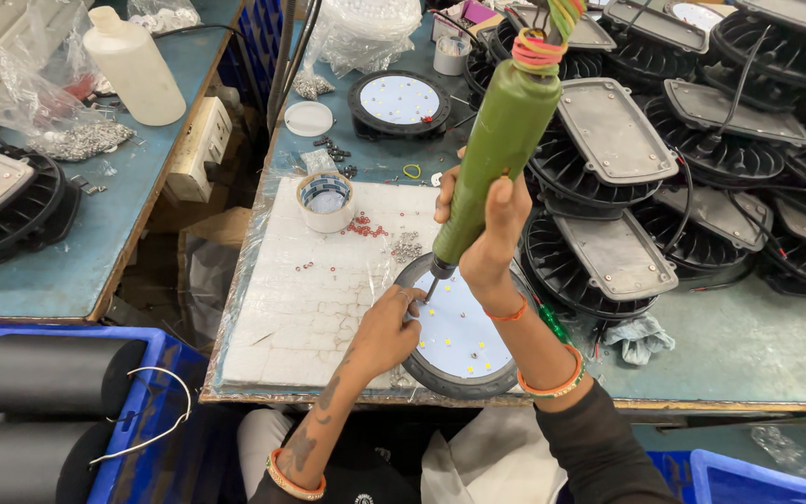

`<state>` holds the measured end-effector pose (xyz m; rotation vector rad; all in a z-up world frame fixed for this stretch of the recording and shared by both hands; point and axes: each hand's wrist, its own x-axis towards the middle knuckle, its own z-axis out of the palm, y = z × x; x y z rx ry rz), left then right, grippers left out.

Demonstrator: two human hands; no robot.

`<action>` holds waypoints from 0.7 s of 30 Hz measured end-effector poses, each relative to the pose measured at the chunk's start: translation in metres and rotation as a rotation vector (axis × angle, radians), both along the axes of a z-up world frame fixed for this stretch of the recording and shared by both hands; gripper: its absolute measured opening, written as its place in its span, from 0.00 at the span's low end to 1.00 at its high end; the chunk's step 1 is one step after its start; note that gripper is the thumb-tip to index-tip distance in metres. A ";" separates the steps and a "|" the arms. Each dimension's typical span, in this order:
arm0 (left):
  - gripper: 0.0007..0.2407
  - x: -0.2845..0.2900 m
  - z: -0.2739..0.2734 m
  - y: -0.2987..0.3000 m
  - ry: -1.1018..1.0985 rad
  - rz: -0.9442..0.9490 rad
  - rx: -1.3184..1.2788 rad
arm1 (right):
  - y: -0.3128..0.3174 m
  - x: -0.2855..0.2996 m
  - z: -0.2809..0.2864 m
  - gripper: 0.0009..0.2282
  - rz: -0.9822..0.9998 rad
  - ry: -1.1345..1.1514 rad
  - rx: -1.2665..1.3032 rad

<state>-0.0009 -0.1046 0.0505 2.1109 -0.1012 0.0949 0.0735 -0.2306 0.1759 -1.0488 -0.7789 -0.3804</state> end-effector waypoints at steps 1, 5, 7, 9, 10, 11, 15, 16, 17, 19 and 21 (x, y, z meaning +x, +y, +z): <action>0.19 -0.002 0.001 -0.001 -0.018 0.005 -0.006 | 0.001 0.001 -0.001 0.30 0.021 0.013 0.022; 0.21 -0.009 0.009 -0.002 0.000 0.010 -0.012 | 0.002 0.003 -0.005 0.32 0.034 0.063 0.047; 0.22 -0.010 0.011 -0.003 0.042 0.032 -0.046 | 0.003 0.004 -0.005 0.32 0.027 0.081 0.049; 0.22 -0.014 0.006 -0.005 -0.360 0.179 0.023 | 0.004 0.005 -0.007 0.32 0.042 0.092 0.075; 0.22 -0.015 0.002 -0.006 -0.562 0.251 0.060 | 0.004 0.006 -0.008 0.32 0.047 0.093 0.072; 0.21 -0.013 -0.004 -0.006 -0.517 0.314 0.015 | 0.003 0.006 -0.009 0.33 0.052 0.096 0.067; 0.20 -0.002 -0.034 -0.018 -0.364 0.332 -0.306 | -0.001 0.007 -0.016 0.35 0.145 0.173 0.075; 0.20 0.000 -0.039 -0.022 -0.335 0.277 -0.421 | -0.001 0.007 -0.017 0.35 0.142 0.177 0.064; 0.20 0.001 -0.042 -0.024 -0.280 0.291 -0.478 | -0.002 0.007 -0.018 0.35 0.138 0.182 0.054; 0.22 -0.002 -0.045 -0.027 -0.165 0.316 -0.592 | -0.004 0.009 -0.020 0.35 0.156 0.195 0.049; 0.21 -0.001 -0.044 -0.029 -0.206 0.320 -0.587 | -0.005 0.011 -0.022 0.35 0.205 0.209 0.058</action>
